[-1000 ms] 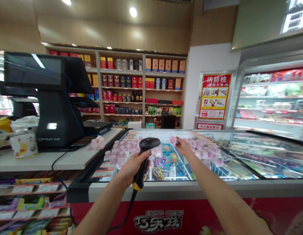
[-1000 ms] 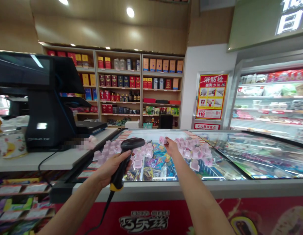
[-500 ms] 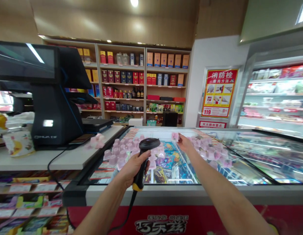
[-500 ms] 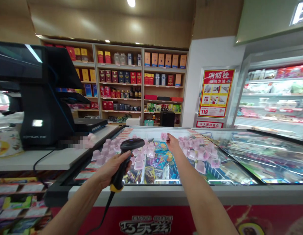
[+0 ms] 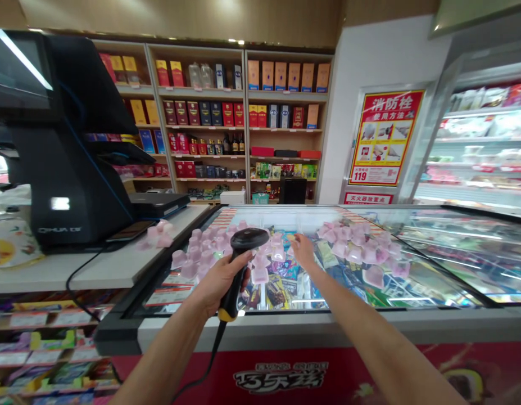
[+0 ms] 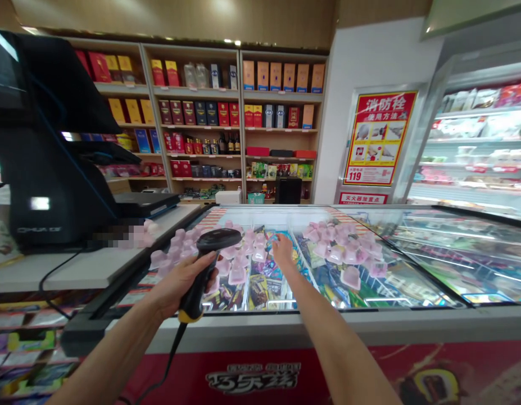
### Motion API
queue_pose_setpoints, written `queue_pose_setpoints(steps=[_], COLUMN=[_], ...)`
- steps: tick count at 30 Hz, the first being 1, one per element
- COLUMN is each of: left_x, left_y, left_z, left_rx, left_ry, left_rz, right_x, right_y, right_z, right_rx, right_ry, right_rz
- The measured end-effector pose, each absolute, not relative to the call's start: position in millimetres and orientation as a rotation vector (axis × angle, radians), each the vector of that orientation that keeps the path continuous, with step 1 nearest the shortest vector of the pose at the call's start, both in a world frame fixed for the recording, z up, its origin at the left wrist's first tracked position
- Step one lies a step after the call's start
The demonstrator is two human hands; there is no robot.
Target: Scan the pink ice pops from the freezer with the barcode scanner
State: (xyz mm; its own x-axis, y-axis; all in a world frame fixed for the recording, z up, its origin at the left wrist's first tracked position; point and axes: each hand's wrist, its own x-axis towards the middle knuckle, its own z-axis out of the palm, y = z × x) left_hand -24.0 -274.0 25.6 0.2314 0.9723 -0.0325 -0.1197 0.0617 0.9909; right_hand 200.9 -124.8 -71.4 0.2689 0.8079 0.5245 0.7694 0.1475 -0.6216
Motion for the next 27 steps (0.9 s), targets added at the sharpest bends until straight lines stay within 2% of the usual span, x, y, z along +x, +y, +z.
queue_pose_setpoints(steps=[6, 15, 20, 27], left_x=[-29.5, -40.5, -37.3, -27.3], left_y=[-265.2, -242.6, -236.2, -248.5], left_z=[29.2, 28.4, 28.0, 24.7], left_rx=[1.154, 1.1, 1.08, 1.039], left_ry=[1.039, 1.068, 1.115, 1.093], left_rz=[1.076, 1.084, 1.079, 1.097], right_x=[161.4, 123.1, 120.6, 224.2], right_y=[-106.1, -52.6, -51.0, -106.7], right_z=[-76.0, -79.0, -74.3, -52.3], right_rx=[-1.667, -1.492, -1.444, -1.763], right_ry=[-1.715, -1.766, -1.688, -1.5], right_rz=[-0.084, 0.056, 0.115, -0.315])
